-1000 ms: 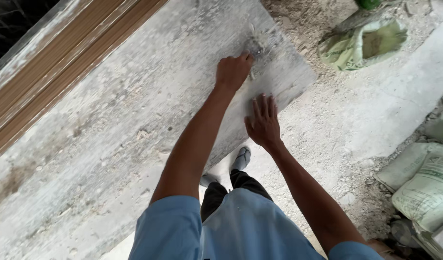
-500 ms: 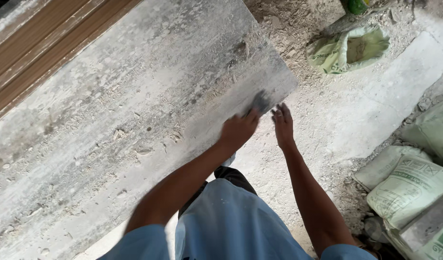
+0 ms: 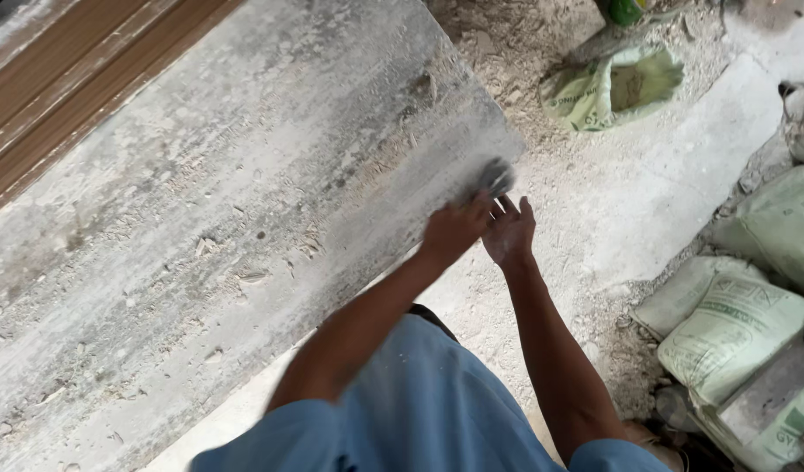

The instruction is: The person cleans a dusty workbench and long decorative molding pieces. They first scrape and wipe the workbench surface with a scraper and sponge, then place a green and a brown molding piece on the bench and brush them with a paintbrush.

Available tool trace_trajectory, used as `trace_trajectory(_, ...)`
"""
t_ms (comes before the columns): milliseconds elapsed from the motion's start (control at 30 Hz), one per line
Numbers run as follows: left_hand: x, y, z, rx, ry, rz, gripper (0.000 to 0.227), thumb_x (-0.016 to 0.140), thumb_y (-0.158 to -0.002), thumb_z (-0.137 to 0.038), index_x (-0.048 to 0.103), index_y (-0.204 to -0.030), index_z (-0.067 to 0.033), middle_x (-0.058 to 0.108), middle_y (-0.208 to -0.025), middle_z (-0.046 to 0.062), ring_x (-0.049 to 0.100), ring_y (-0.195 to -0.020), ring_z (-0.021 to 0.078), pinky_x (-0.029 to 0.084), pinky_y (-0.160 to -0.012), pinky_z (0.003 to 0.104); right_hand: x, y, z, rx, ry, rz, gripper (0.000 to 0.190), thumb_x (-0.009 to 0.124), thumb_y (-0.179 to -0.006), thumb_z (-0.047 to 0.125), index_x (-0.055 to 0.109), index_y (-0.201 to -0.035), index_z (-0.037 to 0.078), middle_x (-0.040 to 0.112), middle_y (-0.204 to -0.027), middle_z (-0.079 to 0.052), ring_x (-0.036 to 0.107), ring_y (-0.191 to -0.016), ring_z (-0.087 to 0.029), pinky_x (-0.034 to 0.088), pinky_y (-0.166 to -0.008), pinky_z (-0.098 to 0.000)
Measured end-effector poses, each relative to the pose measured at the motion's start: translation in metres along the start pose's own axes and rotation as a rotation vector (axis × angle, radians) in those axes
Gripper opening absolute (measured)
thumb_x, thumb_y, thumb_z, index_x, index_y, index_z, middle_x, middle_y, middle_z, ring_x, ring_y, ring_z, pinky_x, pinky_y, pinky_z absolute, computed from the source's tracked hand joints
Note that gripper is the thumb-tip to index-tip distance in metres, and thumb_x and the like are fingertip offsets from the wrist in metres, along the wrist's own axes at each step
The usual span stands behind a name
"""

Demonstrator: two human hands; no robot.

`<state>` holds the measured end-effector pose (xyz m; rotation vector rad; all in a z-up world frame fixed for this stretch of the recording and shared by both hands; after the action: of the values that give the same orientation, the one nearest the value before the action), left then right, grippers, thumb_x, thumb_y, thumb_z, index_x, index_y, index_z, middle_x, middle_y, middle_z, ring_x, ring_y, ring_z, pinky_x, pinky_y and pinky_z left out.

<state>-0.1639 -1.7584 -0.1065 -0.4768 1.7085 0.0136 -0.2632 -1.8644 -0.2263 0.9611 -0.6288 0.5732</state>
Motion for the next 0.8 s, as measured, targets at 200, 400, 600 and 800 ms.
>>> trace_trajectory(200, -0.012, -0.033, 0.028, -0.169, 0.288, -0.038, 0.047, 0.057, -0.095, -0.015, 0.051, -0.142, -0.0085, 0.066, -0.137, 0.016, 0.071, -0.07, 0.0374, 0.057, -0.037, 0.038, -0.044, -0.01, 0.035, -0.164, 0.177, -0.163, 0.063, 0.048, -0.105, 0.037, 0.033, -0.158, 0.006, 0.054, -0.142, -0.013, 0.051, -0.131, -0.028, 0.041, -0.117, -0.0459)
trace_trajectory(400, -0.105, 0.158, 0.12, -0.588, 0.465, -0.121, 0.048, 0.056, -0.101, -0.023, 0.045, -0.143, -0.0042, 0.072, -0.109, 0.028, 0.071, -0.076, 0.0415, 0.059, -0.06, 0.052, -0.001, 0.006, 0.036, -0.555, 0.555, -0.056, 0.041, 0.064, -0.1, 0.006, 0.047, -0.136, -0.002, 0.066, -0.111, -0.011, 0.071, -0.094, -0.014, 0.066, -0.089, -0.0308)
trace_trajectory(600, -0.146, 0.344, 0.099, -1.162, 0.687, -0.476, 0.039, 0.053, -0.105, -0.023, 0.053, -0.139, -0.0026, 0.078, -0.095, 0.02, 0.077, -0.082, 0.0326, 0.059, -0.071, 0.042, 0.128, 0.011, -0.079, -0.087, 1.037, 0.081, 0.03, 0.056, -0.111, 0.029, 0.058, -0.097, 0.003, 0.042, -0.058, 0.006, 0.034, -0.042, -0.004, 0.026, -0.037, -0.0253)
trace_trajectory(800, -0.157, 0.447, 0.059, -1.453, 0.736, -0.849, 0.038, 0.055, -0.103, -0.021, 0.057, -0.135, -0.0002, 0.078, -0.092, 0.016, 0.072, -0.07, 0.0207, 0.055, -0.064, 0.034, 0.233, 0.065, -0.227, 0.015, 1.313, 0.68, 0.033, 0.049, -0.107, 0.028, 0.065, -0.106, 0.0, 0.04, -0.053, 0.006, 0.029, -0.039, -0.003, 0.025, -0.036, -0.0246)
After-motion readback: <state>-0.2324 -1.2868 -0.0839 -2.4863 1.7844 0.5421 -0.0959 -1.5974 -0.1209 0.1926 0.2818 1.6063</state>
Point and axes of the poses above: each hand's wrist, its own y-axis away from the middle knuckle, its own x-axis out of the palm, z = x × y, the point moved 4 cm from there along -y, towards the middle knuckle
